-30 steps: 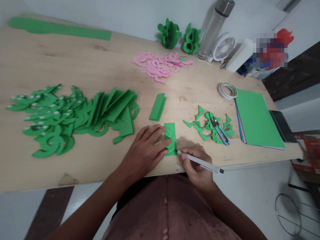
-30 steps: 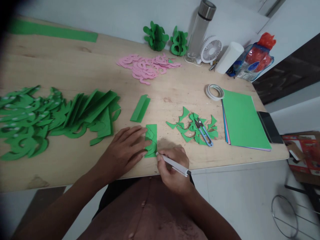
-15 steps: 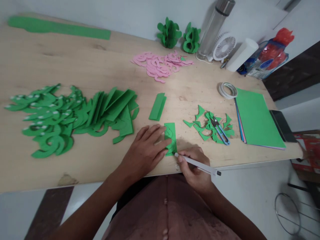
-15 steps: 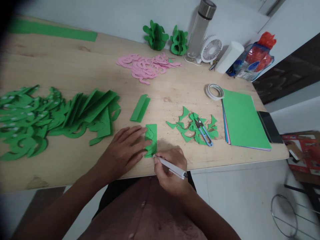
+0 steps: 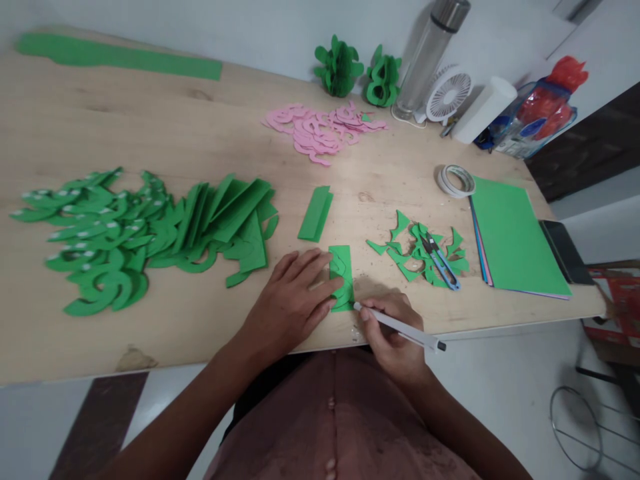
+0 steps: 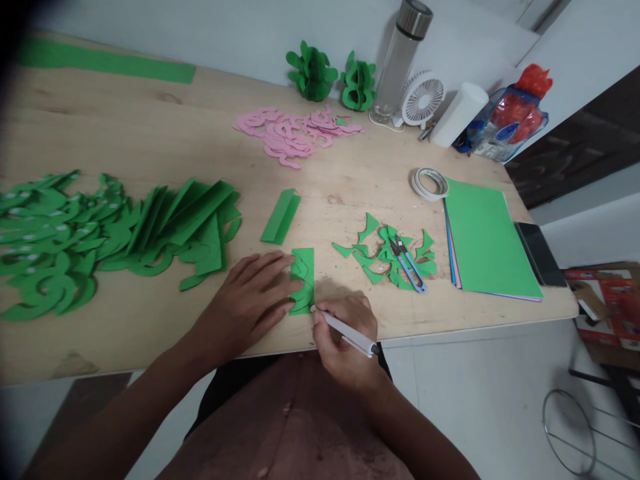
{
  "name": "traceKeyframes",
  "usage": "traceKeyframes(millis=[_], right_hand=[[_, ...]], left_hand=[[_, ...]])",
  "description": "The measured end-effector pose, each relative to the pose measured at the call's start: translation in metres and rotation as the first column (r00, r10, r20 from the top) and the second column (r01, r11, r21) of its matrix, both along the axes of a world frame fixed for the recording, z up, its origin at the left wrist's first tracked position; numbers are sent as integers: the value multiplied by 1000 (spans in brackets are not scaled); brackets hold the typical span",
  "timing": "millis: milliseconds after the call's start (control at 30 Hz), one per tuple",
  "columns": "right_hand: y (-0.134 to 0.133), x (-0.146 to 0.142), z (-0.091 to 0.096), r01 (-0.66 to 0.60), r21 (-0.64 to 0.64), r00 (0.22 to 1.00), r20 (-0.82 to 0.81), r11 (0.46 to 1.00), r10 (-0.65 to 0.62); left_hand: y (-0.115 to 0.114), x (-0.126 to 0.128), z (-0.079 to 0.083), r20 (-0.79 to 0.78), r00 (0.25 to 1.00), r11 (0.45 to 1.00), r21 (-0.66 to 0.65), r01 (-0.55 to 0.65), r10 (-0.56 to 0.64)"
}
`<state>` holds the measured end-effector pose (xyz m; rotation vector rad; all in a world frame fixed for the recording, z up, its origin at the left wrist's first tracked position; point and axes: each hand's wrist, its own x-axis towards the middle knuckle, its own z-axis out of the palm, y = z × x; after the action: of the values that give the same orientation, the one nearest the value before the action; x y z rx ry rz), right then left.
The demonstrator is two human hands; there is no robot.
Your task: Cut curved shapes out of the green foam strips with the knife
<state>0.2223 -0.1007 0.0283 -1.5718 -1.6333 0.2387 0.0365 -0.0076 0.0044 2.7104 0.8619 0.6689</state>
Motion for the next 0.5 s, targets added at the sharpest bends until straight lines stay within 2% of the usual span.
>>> traceKeyframes(millis=[500], right_hand=[[0, -2, 0, -31, 5, 999, -26, 999, 32]], left_hand=[[0, 0, 1, -4, 1000, 1000, 13, 6, -6]])
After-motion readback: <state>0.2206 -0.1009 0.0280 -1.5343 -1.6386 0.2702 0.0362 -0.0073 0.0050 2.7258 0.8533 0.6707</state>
